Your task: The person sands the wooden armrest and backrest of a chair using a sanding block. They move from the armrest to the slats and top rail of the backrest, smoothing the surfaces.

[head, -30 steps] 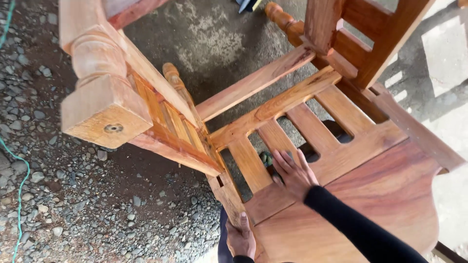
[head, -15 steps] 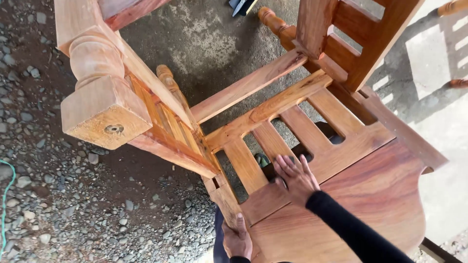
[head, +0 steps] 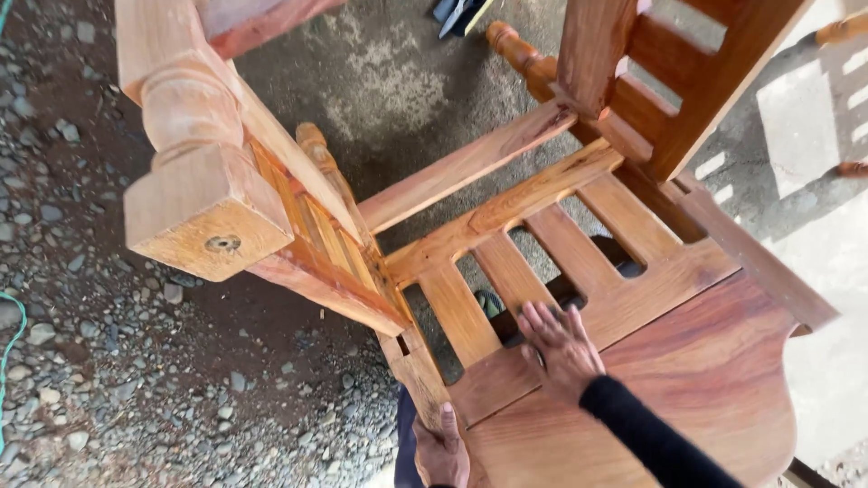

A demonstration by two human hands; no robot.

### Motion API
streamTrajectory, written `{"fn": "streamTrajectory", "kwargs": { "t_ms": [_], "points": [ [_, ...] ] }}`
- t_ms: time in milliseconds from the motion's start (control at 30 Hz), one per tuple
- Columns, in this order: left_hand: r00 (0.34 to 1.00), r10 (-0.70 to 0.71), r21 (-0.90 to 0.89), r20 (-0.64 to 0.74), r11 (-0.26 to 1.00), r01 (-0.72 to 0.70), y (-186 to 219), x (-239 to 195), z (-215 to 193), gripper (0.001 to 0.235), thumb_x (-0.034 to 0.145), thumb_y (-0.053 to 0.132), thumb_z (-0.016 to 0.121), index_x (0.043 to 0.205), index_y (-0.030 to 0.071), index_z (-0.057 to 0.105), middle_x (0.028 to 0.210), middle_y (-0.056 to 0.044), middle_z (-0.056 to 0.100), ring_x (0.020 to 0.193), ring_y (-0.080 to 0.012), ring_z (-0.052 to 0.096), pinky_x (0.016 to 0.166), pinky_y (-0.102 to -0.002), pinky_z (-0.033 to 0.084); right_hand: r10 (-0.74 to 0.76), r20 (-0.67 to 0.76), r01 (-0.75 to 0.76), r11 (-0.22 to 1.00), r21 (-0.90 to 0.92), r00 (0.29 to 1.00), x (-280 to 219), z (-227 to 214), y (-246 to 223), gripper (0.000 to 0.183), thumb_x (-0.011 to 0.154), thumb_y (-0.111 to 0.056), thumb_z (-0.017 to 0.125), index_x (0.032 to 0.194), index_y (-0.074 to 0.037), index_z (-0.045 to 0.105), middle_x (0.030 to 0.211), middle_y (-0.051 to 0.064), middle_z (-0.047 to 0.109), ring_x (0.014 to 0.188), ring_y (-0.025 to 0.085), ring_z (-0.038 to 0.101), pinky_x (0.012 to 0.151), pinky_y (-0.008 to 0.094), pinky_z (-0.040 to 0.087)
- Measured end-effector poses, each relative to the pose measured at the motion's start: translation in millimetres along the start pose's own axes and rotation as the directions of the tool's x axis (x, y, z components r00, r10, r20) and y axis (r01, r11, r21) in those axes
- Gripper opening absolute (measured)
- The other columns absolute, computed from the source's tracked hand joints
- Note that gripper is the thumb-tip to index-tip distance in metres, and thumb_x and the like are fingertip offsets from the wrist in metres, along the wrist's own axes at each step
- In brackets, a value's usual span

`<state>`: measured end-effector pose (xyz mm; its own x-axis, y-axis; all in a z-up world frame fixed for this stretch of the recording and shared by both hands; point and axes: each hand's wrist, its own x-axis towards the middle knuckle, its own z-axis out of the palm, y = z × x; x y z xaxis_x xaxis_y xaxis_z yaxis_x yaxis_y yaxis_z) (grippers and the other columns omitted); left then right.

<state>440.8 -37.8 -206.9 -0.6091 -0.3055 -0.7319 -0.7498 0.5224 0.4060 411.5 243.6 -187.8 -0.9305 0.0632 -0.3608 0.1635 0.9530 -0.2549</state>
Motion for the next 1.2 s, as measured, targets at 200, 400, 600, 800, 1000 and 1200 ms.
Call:
{"fn": "streamTrajectory", "kwargs": {
  "t_ms": [200, 400, 600, 800, 1000, 1200],
  "points": [
    [0.999, -0.045, 0.048, 0.005, 0.998, 0.044, 11.0, 2.2, -0.7, 0.071, 0.085, 0.058, 0.064, 0.134, 0.005, 0.059, 0.108, -0.017, 0.077, 0.1, -0.0316, 0.076, 0.084, -0.04, 0.059, 0.117, 0.179, -0.111, 0.993, -0.04, 0.977, 133.8, 18.1, 24.0, 0.054, 0.104, -0.04, 0.039, 0.151, -0.014, 0.041, 0.165, 0.004, 0.031, 0.154, 0.021, 0.023, 0.121, 0.063, 0.007],
    [0.999, -0.031, -0.093, 0.037, 0.995, 0.034, 1.5, 0.3, 0.0, 0.073, 0.084, 0.059, 0.065, 0.135, 0.007, 0.057, 0.105, -0.017, 0.081, 0.096, -0.0285, 0.08, 0.084, -0.039, 0.062, 0.062, 0.143, -0.053, 0.996, -0.065, 0.988, 45.6, 5.1, 12.4, 0.055, 0.103, -0.039, 0.041, 0.15, -0.011, 0.043, 0.163, 0.007, 0.033, 0.153, 0.023, 0.024, 0.118, 0.066, 0.015],
    [0.991, -0.103, 0.124, 0.083, 0.988, 0.092, 14.6, -10.4, -13.0, 0.074, 0.085, 0.062, 0.061, 0.137, 0.011, 0.056, 0.105, -0.018, 0.079, 0.099, -0.0347, 0.076, 0.084, -0.043, 0.059, 0.012, 0.129, -0.011, 1.0, -0.01, 0.992, 50.1, 9.6, 21.5, 0.058, 0.099, -0.038, 0.044, 0.15, -0.011, 0.043, 0.164, 0.008, 0.032, 0.153, 0.024, 0.025, 0.116, 0.067, 0.016],
    [0.999, -0.045, 0.07, -0.017, 0.996, 0.046, -21.3, 7.1, 2.7, 0.074, 0.08, 0.063, 0.066, 0.133, 0.011, 0.061, 0.106, -0.018, 0.079, 0.1, -0.0349, 0.076, 0.084, -0.044, 0.059, 0.138, 0.216, -0.13, 0.99, -0.05, 0.967, 108.4, 38.7, 35.3, 0.059, 0.102, -0.043, 0.039, 0.152, -0.011, 0.039, 0.164, 0.009, 0.026, 0.151, 0.026, 0.02, 0.116, 0.068, 0.009],
    [0.997, -0.025, -0.063, 0.072, 0.998, 0.03, -13.2, 7.6, 8.5, 0.077, 0.085, 0.061, 0.062, 0.137, 0.005, 0.052, 0.11, -0.019, 0.077, 0.101, -0.0325, 0.077, 0.084, -0.041, 0.06, -0.006, 0.122, 0.004, 1.0, 0.018, 0.992, 15.6, 8.7, 22.8, 0.058, 0.1, -0.039, 0.044, 0.15, -0.009, 0.043, 0.164, 0.01, 0.03, 0.153, 0.026, 0.023, 0.115, 0.065, 0.018],
    [0.993, -0.072, 0.169, 0.095, 0.984, 0.055, 4.4, 4.6, -3.9, 0.08, 0.085, 0.063, 0.056, 0.144, 0.009, 0.052, 0.12, -0.02, 0.074, 0.111, -0.0385, 0.07, 0.092, -0.046, 0.056, 0.106, 0.207, -0.116, 0.993, 0.036, 0.973, 111.5, 13.0, 25.5, 0.055, 0.103, -0.042, 0.04, 0.15, -0.012, 0.044, 0.166, 0.005, 0.027, 0.156, 0.022, 0.019, 0.119, 0.067, 0.015]
  ]
}}
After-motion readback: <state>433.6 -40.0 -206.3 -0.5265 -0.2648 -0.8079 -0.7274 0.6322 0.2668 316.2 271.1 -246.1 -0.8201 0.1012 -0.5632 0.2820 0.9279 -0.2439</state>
